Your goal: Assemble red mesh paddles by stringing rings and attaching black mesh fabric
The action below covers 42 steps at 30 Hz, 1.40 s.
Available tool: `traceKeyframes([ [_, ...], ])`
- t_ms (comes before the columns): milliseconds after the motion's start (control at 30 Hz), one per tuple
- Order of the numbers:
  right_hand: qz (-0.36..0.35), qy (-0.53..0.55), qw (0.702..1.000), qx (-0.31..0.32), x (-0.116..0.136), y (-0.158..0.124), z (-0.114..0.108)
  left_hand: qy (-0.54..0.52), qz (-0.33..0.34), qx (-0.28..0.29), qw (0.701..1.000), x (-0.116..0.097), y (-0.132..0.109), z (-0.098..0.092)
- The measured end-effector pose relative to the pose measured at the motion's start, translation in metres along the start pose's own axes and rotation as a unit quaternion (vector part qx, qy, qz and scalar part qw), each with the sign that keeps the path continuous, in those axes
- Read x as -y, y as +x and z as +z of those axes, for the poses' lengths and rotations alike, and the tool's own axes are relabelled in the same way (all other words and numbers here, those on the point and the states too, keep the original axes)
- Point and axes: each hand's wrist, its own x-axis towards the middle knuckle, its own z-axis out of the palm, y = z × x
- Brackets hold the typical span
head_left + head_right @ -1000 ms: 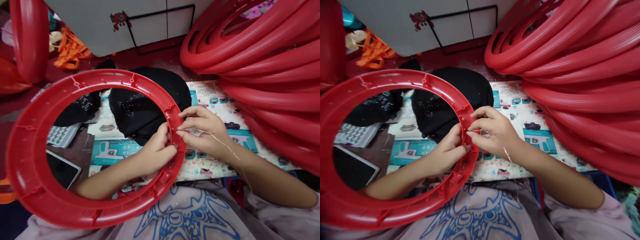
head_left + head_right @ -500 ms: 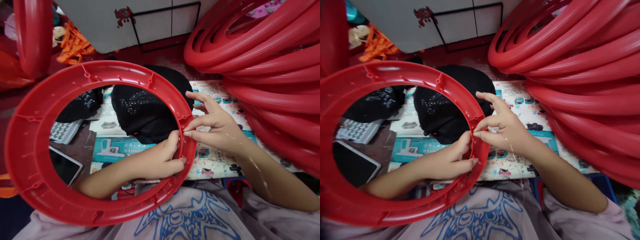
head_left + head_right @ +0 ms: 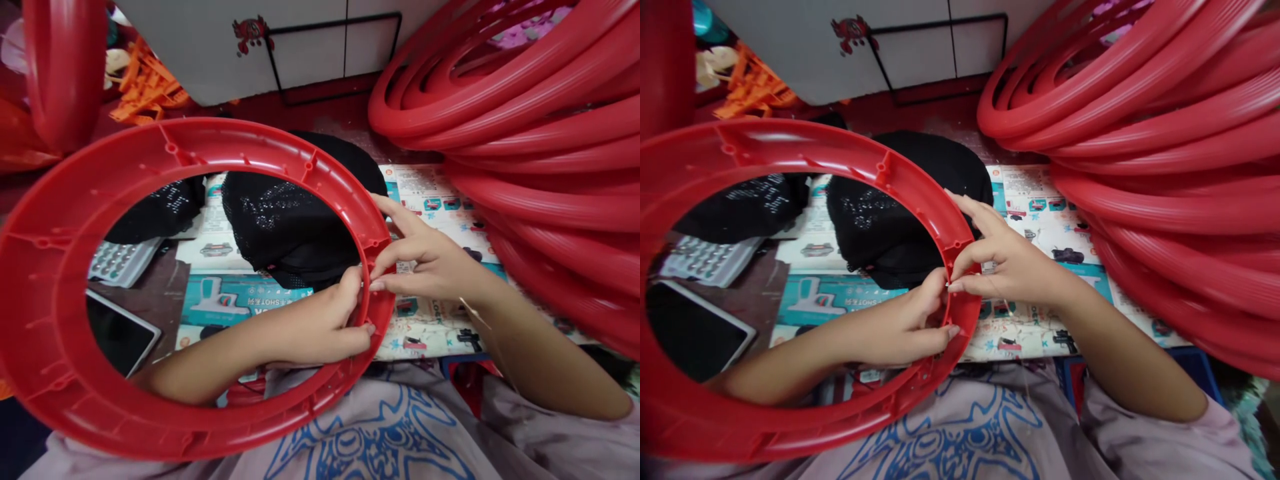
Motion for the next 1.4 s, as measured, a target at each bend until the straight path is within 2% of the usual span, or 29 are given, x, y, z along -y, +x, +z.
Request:
traceKeyframes([
  [200,-0.016,-0.050,0.998,-0.046,0.006,-0.003,0.004,-0.075,-0.020,0.023,0.997,0.004,-0.001,0.000],
  [367,-0.034,-0.036,0.998,-0.039,0.004,-0.004,0.006,-0.174,-0.001,0.051,0.983,0.001,-0.003,0.001],
  [467,-0.035,0.011,0.998,-0.052,0.002,-0.004,0.009,-0.220,0.006,0.023,0.975,-0.002,-0.003,0.001],
  [567,-0.023,0.017,0.997,-0.076,0.003,-0.004,0.013,-0.313,0.015,0.002,0.949,-0.005,0.002,0.004],
  [700,-0.032,0.019,0.997,-0.064,0.004,-0.003,0.018,-0.387,0.006,-0.112,0.915,-0.008,0.007,0.011],
  [767,-0.035,0.025,0.997,-0.067,0.004,-0.002,0.020,-0.369,-0.004,-0.141,0.919,-0.009,0.006,0.012],
  [933,-0.034,0.015,0.996,-0.085,0.003,-0.003,0.024,-0.308,-0.022,-0.108,0.945,-0.006,0.003,0.011],
  [1167,-0.115,-0.087,0.986,-0.080,0.000,-0.007,0.018,-0.212,-0.030,-0.137,0.967,0.000,0.004,0.010],
  [1267,-0.115,-0.097,0.985,-0.086,0.002,-0.007,0.013,-0.167,-0.060,-0.085,0.980,-0.002,0.001,0.005],
  [1333,-0.095,-0.102,0.987,-0.081,0.005,-0.006,0.011,-0.133,-0.090,-0.046,0.986,-0.003,-0.001,0.003],
  [1400,-0.070,-0.098,0.990,-0.077,0.007,-0.005,0.010,-0.109,-0.095,-0.031,0.989,-0.003,-0.003,0.001],
])
